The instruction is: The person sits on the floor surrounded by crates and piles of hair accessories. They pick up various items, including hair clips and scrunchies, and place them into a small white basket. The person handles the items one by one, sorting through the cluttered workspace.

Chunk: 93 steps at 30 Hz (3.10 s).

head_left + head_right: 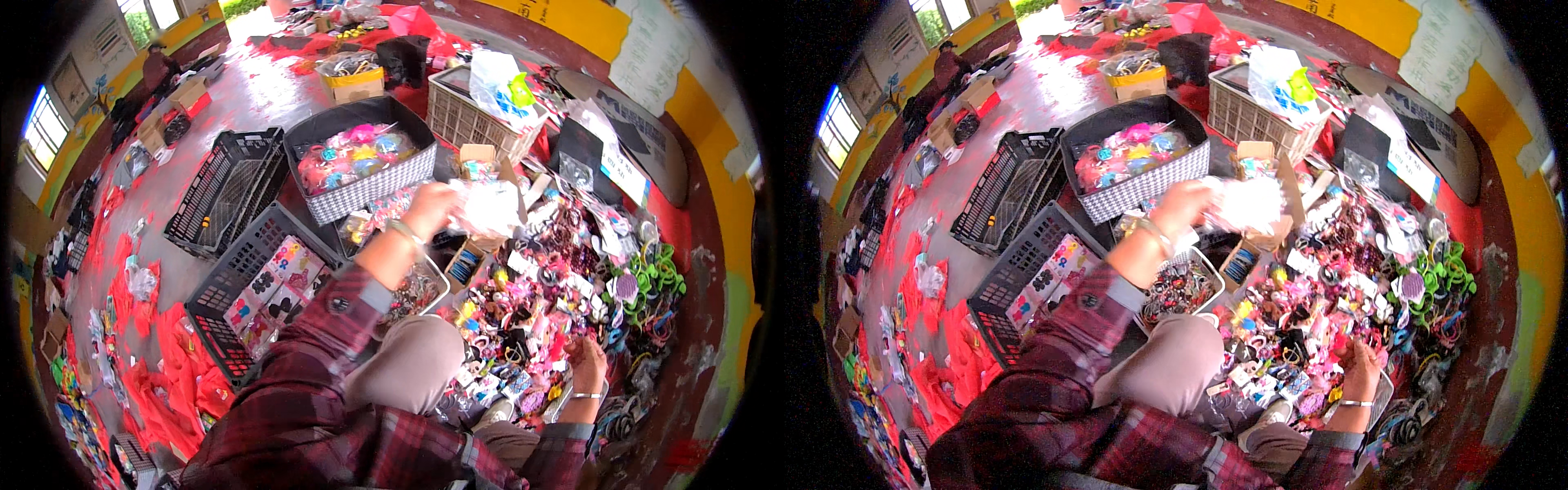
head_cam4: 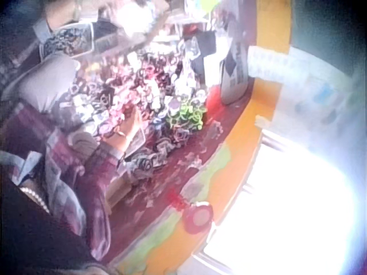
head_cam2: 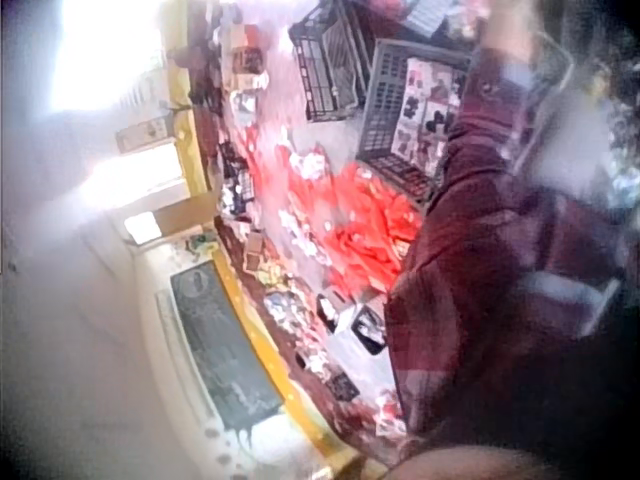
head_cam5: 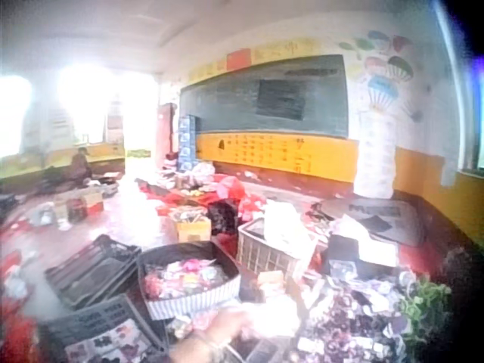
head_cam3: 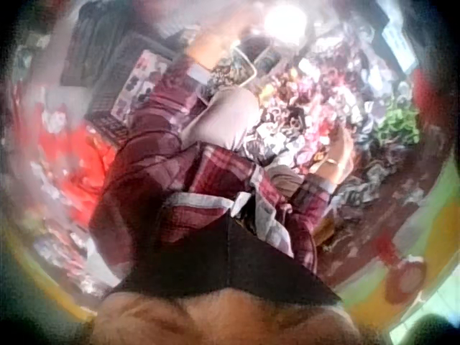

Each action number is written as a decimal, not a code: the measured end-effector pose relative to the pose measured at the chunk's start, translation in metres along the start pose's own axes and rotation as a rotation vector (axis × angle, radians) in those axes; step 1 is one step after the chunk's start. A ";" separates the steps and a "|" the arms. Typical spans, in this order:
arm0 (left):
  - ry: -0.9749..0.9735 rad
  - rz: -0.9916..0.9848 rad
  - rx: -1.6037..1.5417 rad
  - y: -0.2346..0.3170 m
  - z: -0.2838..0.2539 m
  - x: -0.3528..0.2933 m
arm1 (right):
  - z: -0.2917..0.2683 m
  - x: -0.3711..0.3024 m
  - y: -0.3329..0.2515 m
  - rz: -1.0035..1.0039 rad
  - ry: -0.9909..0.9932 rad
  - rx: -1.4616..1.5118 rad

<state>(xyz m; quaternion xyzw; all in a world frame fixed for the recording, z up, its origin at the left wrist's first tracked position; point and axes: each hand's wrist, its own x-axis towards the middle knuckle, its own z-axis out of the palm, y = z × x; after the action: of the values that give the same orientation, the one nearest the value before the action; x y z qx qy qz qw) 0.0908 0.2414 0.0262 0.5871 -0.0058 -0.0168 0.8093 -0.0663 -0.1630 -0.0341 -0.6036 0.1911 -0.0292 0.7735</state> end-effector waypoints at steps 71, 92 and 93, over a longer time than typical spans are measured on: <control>-0.441 0.161 0.322 -0.016 0.145 -0.150 | 0.030 -0.162 0.145 0.034 -1.030 -1.647; -0.273 -0.471 -0.448 -0.032 0.089 -0.070 | 0.040 0.007 0.339 0.167 -0.541 -1.780; -0.271 -0.473 -0.456 -0.031 0.087 -0.069 | 0.044 0.015 0.337 0.180 -0.548 -1.778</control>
<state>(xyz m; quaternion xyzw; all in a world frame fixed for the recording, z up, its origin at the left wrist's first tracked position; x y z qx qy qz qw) 0.0189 0.1520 0.0248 0.3690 0.0270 -0.2823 0.8851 -0.1005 -0.0353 -0.3476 -0.9425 0.0002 0.3311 0.0449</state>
